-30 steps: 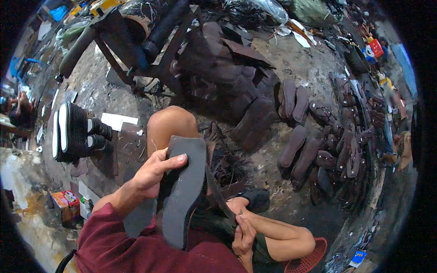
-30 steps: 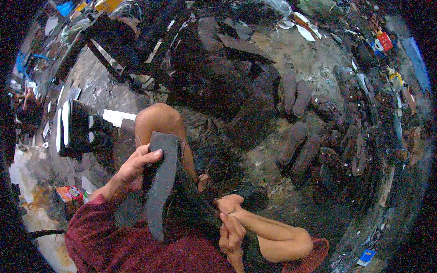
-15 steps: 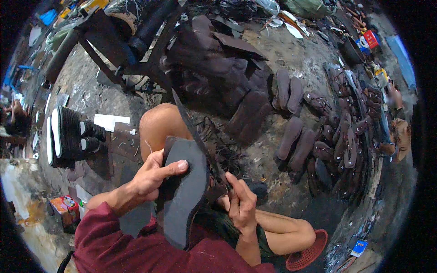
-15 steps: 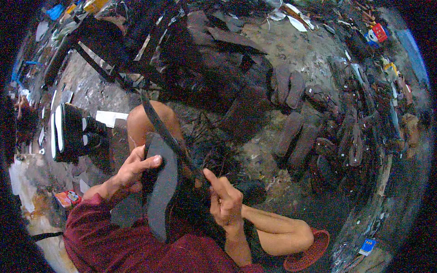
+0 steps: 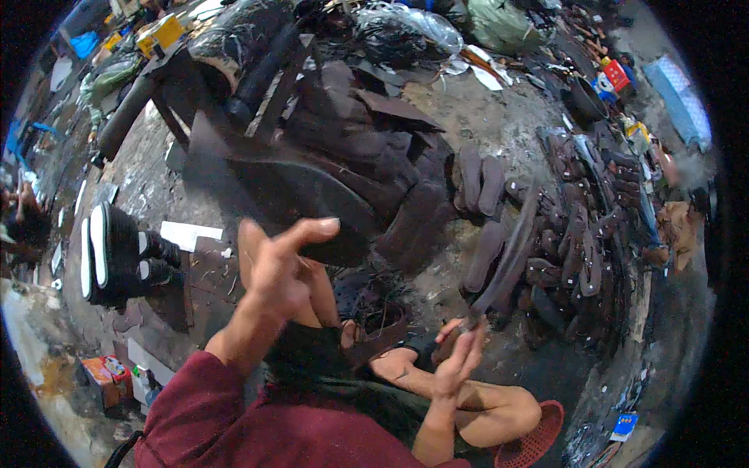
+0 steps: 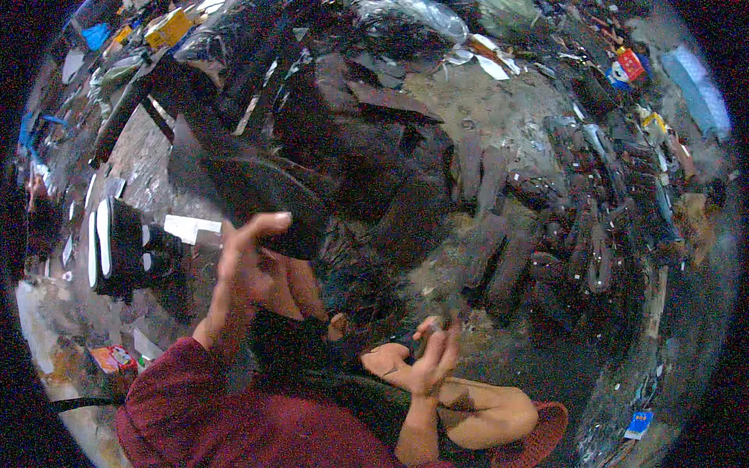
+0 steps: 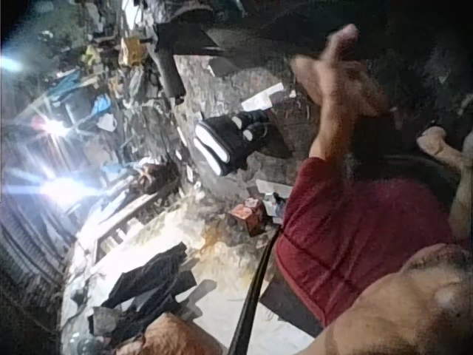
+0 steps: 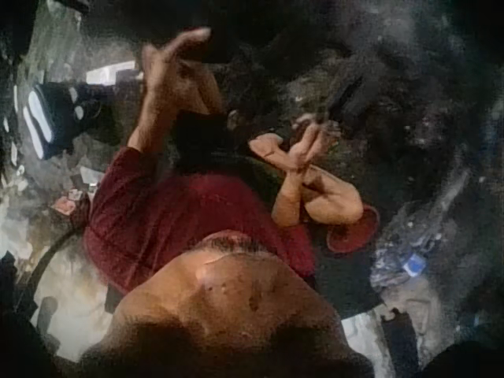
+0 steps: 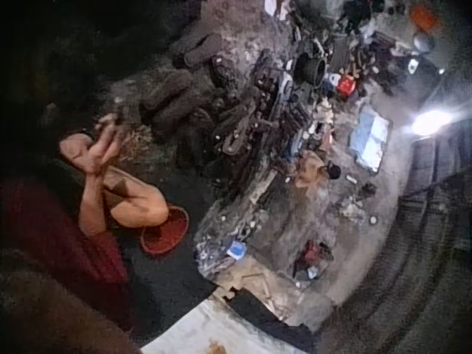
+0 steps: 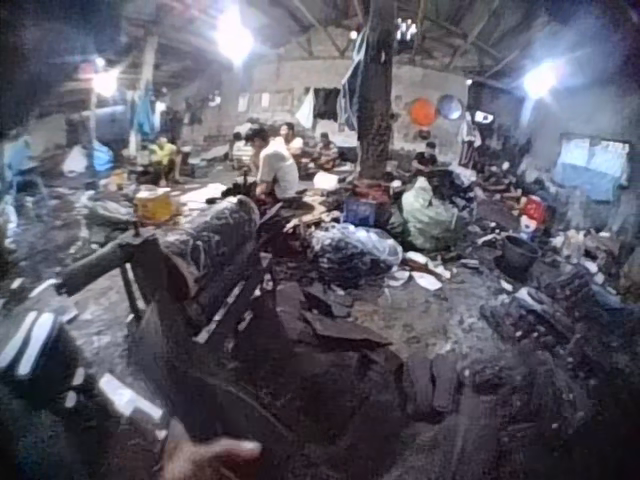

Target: The person sits on the floor and uses a knife to cut dark shoe insoles into smaller pieces. They repeatedly pick up insoles, cut them, and place the cut pieces aside.

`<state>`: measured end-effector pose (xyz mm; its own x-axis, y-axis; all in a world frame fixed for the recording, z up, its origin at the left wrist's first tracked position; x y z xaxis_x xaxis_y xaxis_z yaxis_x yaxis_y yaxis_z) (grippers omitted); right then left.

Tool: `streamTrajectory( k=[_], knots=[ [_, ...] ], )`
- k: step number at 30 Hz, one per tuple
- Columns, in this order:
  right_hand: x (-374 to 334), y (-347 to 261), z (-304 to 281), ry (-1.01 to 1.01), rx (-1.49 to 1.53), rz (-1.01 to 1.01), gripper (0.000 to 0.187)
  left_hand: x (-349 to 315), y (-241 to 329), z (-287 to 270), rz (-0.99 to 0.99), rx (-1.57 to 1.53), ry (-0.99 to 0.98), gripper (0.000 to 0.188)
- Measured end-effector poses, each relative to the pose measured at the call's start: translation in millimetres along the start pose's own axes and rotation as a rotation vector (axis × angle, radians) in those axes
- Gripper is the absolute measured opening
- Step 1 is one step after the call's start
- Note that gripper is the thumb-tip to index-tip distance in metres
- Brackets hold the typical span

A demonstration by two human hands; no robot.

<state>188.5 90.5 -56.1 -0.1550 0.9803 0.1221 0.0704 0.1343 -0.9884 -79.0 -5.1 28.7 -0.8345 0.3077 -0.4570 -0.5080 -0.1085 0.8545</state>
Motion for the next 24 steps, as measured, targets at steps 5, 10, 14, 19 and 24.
streamTrajectory(
  k=[5, 10, 14, 19, 24],
  knots=[
    [-36.9, 17.6, -9.4, -0.067, -0.208, -0.313, 0.037, -18.2, -29.9, 32.4, -0.417, -0.362, -0.182, 0.032],
    [-50.7, 10.6, -18.5, -0.108, -0.209, -0.351, 0.04, -33.9, -42.1, 47.1, -0.542, -0.457, -0.251, 0.03],
    [-52.1, 10.3, -22.8, -0.118, -0.301, -0.408, 0.041, -46.9, -38.7, 47.4, -0.58, -0.403, -0.301, 0.031],
    [-28.2, -24.4, -7.5, -0.216, -0.269, -0.378, 0.035, -39.7, -74.1, 15.6, -0.455, -0.195, -0.318, 0.043],
    [-25.8, -38.2, -29.2, -0.305, -0.373, -0.359, 0.035, -36.1, -74.3, -0.8, -0.388, -0.107, -0.397, 0.053]
  ],
)
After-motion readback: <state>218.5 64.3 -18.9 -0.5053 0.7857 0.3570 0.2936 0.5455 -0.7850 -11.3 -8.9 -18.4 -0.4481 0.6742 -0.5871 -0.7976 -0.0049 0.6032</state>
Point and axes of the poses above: each hand's wrist, its own x-axis towards the middle knuckle, its own z-axis out of the palm, y = z × x, the point moved 3 cm from there along x, towards the middle knuckle, and after that the axes turned 12 degrees about y, right-handed, at the moved point
